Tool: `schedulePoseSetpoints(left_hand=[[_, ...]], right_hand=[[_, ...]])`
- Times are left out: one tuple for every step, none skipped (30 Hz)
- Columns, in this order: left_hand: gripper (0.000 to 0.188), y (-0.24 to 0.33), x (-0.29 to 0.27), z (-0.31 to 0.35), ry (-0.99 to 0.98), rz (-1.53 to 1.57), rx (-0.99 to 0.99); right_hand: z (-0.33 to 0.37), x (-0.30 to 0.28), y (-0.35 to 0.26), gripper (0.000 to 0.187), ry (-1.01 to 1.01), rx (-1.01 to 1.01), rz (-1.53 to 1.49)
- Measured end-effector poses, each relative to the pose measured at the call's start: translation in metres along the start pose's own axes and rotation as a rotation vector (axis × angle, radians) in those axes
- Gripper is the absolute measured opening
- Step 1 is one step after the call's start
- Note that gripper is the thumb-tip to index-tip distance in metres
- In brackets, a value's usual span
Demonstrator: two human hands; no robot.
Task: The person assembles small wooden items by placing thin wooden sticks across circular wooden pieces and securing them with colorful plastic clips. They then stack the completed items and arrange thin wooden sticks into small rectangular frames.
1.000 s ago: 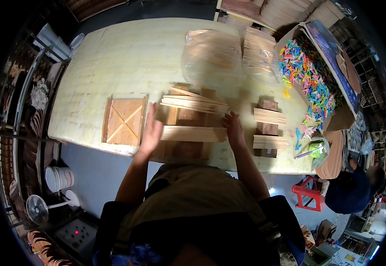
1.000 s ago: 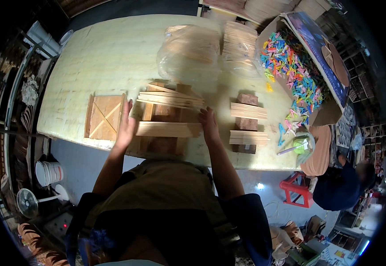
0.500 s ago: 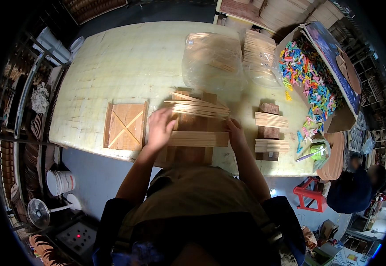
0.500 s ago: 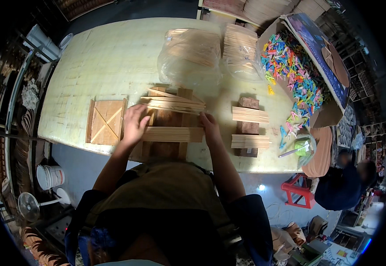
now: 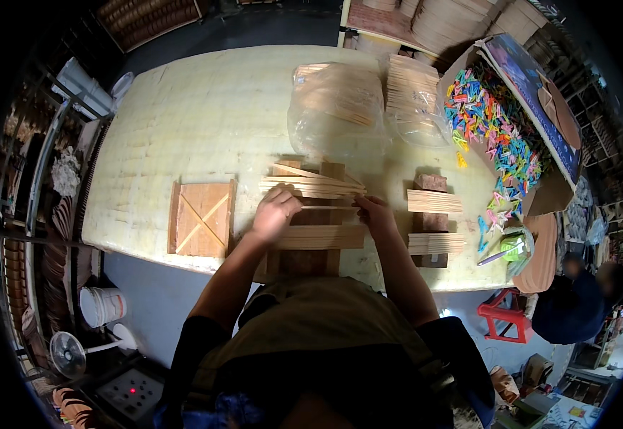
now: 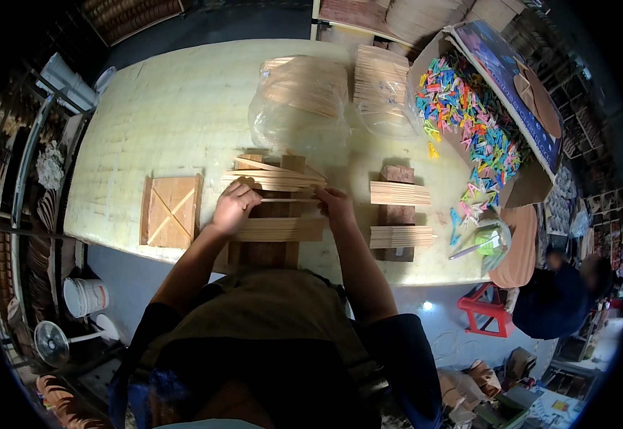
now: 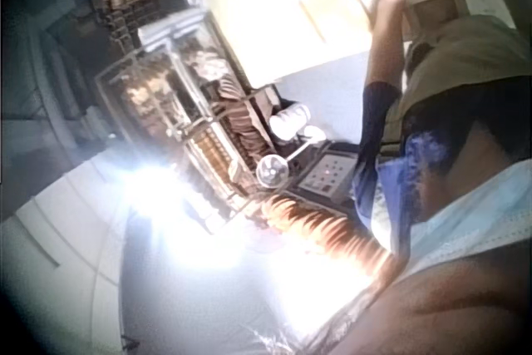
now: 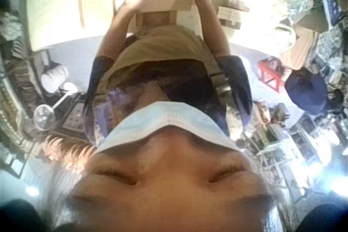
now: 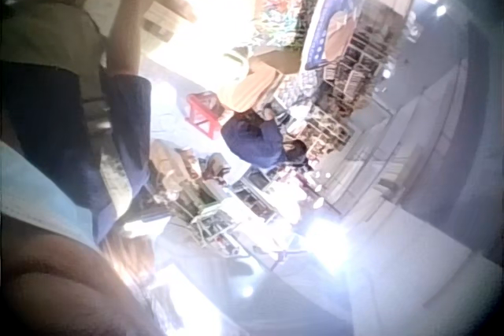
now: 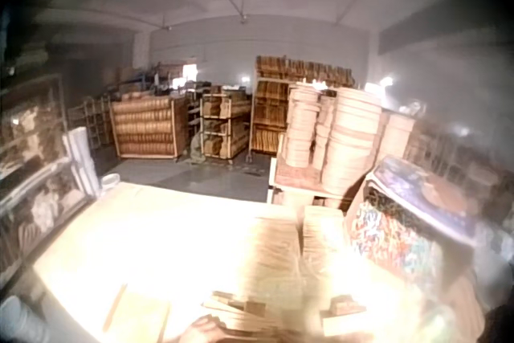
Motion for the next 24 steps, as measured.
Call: schedulePoseSetpoints(left_hand=[[0.008, 0.002, -0.001, 0.000, 0.002, -0.021, 0.025], [0.008, 0.005, -0.004, -0.002, 0.022, -0.021, 0.035], [0.008, 0.009, -0.008, -0.005, 0.041, -0.019, 0.046], [0.008, 0.012, -0.011, -0.007, 0.061, -0.018, 0.056], [0.008, 0.005, -0.006, -0.004, 0.032, -0.018, -0.013], [0.009, -0.003, 0.000, -0.001, 0.002, -0.018, -0.082], [0.010, -0.010, 0.005, 0.004, -0.027, -0.017, -0.150], [0.010, -0.004, 0.003, 0.001, -0.014, -0.029, -0.104], [0.010, 0.002, 0.001, -0.002, -0.001, -0.041, -0.057], [0.011, 0.007, -0.001, -0.005, 0.011, -0.053, -0.010], [0.010, 0.007, 0.001, -0.004, -0.003, -0.031, 0.014], [0.009, 0.007, 0.001, -0.003, -0.002, -0.033, 0.022], [0.009, 0.006, 0.001, -0.002, -0.002, -0.035, 0.031], [0.008, 0.006, 0.001, -0.002, 0.000, -0.036, 0.036], [0.008, 0.004, 0.001, -0.001, 0.000, -0.036, 0.032], [0.007, 0.003, 0.002, -0.001, 0.001, -0.036, 0.027], [0.006, 0.003, 0.002, 0.000, -0.001, -0.034, 0.025], [0.007, 0.003, 0.001, 0.000, 0.015, -0.026, 0.013], [0.007, 0.002, -0.001, 0.001, 0.031, -0.018, 0.002], [0.007, 0.005, -0.003, -0.002, 0.047, -0.009, -0.007], [0.007, 0.010, -0.006, -0.004, 0.060, -0.023, 0.004], [0.008, 0.014, -0.010, -0.006, 0.073, -0.037, 0.015], [0.008, 0.018, -0.015, -0.008, 0.088, -0.058, 0.023], [0.009, 0.016, -0.013, -0.007, 0.079, -0.041, 0.028]], right_hand=[[-0.002, -0.003, 0.004, 0.022, -0.014, 0.014, 0.023], [-0.002, -0.004, 0.007, 0.022, -0.028, 0.028, 0.046], [-0.003, -0.004, 0.009, 0.022, -0.041, 0.042, 0.070], [-0.006, -0.004, 0.009, 0.022, -0.055, 0.045, 0.077], [-0.005, -0.001, 0.006, 0.023, -0.072, 0.051, 0.088], [-0.004, 0.002, 0.003, 0.023, -0.089, 0.056, 0.100], [-0.002, 0.003, 0.003, 0.023, -0.075, 0.064, 0.066], [0.000, 0.006, 0.000, 0.023, -0.057, 0.068, 0.027], [0.000, 0.007, -0.002, 0.023, -0.040, 0.071, -0.011], [-0.003, 0.004, 0.000, 0.024, -0.043, 0.067, -0.007], [-0.005, 0.002, 0.003, 0.024, -0.051, 0.065, -0.001], [-0.007, 0.001, 0.006, 0.025, -0.058, 0.063, 0.005], [-0.009, -0.001, 0.009, 0.026, -0.052, 0.059, 0.004], [-0.007, 0.001, 0.007, 0.027, -0.046, 0.056, 0.005], [-0.006, 0.002, 0.005, 0.027, -0.040, 0.054, 0.006], [-0.004, 0.006, 0.003, 0.028, -0.071, 0.074, 0.029], [0.000, 0.009, 0.001, 0.028, -0.097, 0.095, 0.051], [0.003, 0.011, 0.000, 0.029, -0.124, 0.116, 0.073], [0.002, 0.011, 0.001, 0.028, -0.134, 0.119, 0.100], [0.002, 0.011, 0.002, 0.027, -0.139, 0.121, 0.126], [0.001, 0.010, 0.002, 0.026, -0.146, 0.123, 0.152], [0.001, 0.008, 0.002, 0.026, -0.136, 0.123, 0.170], [0.000, 0.008, 0.001, 0.026, -0.132, 0.123, 0.189], [-0.001, 0.009, 0.001, 0.027, -0.129, 0.123, 0.208]])
Point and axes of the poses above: each hand's wrist, its own z-axis away from the middle knuckle, its own x-axis out of the palm, y = z × x, the point moved 9 cm from there along -z, towards the middle knuckle, and after that the axes turned 1 degree about y, right-handed, at the moved point
